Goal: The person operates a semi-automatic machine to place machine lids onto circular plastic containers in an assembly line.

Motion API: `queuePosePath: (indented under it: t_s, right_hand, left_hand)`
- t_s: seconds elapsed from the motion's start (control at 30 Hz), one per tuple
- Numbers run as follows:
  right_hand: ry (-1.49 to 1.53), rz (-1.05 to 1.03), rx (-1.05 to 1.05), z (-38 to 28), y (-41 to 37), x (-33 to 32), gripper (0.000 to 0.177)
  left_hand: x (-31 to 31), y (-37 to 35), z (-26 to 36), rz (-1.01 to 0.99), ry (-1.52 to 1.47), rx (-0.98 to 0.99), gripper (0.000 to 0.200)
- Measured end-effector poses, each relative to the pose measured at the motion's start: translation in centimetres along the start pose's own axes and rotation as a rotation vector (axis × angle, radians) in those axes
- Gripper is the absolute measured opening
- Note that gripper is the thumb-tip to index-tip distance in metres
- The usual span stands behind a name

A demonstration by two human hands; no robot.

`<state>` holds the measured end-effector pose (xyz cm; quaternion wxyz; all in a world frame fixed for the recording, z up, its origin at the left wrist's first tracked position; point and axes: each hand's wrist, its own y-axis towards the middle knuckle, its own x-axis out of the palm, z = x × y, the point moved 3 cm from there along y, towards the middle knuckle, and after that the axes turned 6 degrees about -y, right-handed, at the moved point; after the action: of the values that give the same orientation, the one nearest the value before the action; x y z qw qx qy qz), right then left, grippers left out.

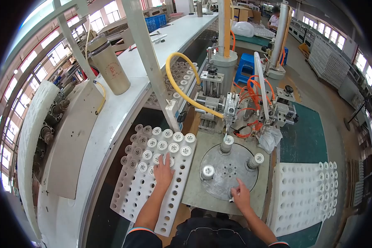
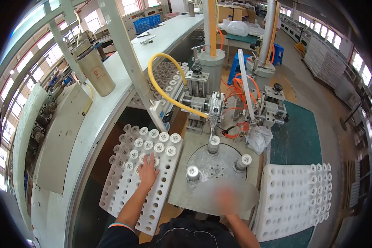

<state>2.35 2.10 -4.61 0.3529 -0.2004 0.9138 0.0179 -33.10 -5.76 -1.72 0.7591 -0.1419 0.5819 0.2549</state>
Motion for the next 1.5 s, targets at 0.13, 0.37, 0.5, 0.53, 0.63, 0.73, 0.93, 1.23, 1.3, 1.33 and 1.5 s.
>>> queuePosePath:
  t_s: [0.13, 0.37, 0.5, 0.53, 0.63, 0.73, 0.93, 1.23, 1.3, 1.33, 1.5]
  right_hand:
    - [-0.225, 0.104, -0.184, -0.4, -0.1, -0.8, 0.052]
    - [-0.471, -0.022, -0.716, -9.2, 4.8, 5.0, 0.051]
    - [-0.736, -0.136, -0.842, -6.8, 7.0, 12.3, 0.058]
    - [-0.69, -0.214, -0.821, -7.1, 6.9, 12.1, 0.059]
    - [-0.598, -0.172, -0.827, -8.7, 6.0, 9.7, 0.061]
    - [-0.324, -0.033, -0.8, -7.7, 4.8, 5.6, 0.06]
    - [-0.155, 0.555, -0.327, 3.9, -0.6, -12.0, 0.039]
    - [-0.896, 0.872, 0.45, 23.1, -10.8, -35.5, 0.055]
    - [-0.794, 0.823, 0.388, 24.4, -10.3, -35.4, 0.062]
    - [-0.785, 0.795, 0.351, 24.6, -9.6, -35.1, 0.062]
    - [-0.758, 0.635, 0.449, 26.7, -8.0, -36.0, 0.057]
  left_hand:
    - [1.1, -1.6, -0.8, 0.127, 0.028, 0.084, 0.092]
    - [-1.2, -5.7, 1.4, 0.124, -0.155, 0.069, 0.079]
    - [-1.5, -7.0, 3.5, 0.137, -0.485, 0.117, 0.066]
    - [-2.3, -7.2, 5.1, 0.154, -0.512, 0.156, 0.06]
    - [-2.7, -6.8, 8.4, 0.089, -0.661, 0.251, 0.046]
    - [-0.5, -6.0, 11.4, -0.012, -0.92, 0.194, 0.033]
    - [5.5, -5.8, 23.5, -0.444, -0.896, 0.321, 0.037]
    - [9.4, -7.9, 31.2, -0.668, -0.241, 0.816, 0.035]
    - [7.3, -8.1, 30.8, -0.651, -0.229, 0.752, 0.037]
    - [6.5, -8.3, 30.9, -0.645, -0.227, 0.754, 0.039]
    - [6.8, -7.9, 31.5, -0.542, -0.292, 0.434, 0.069]
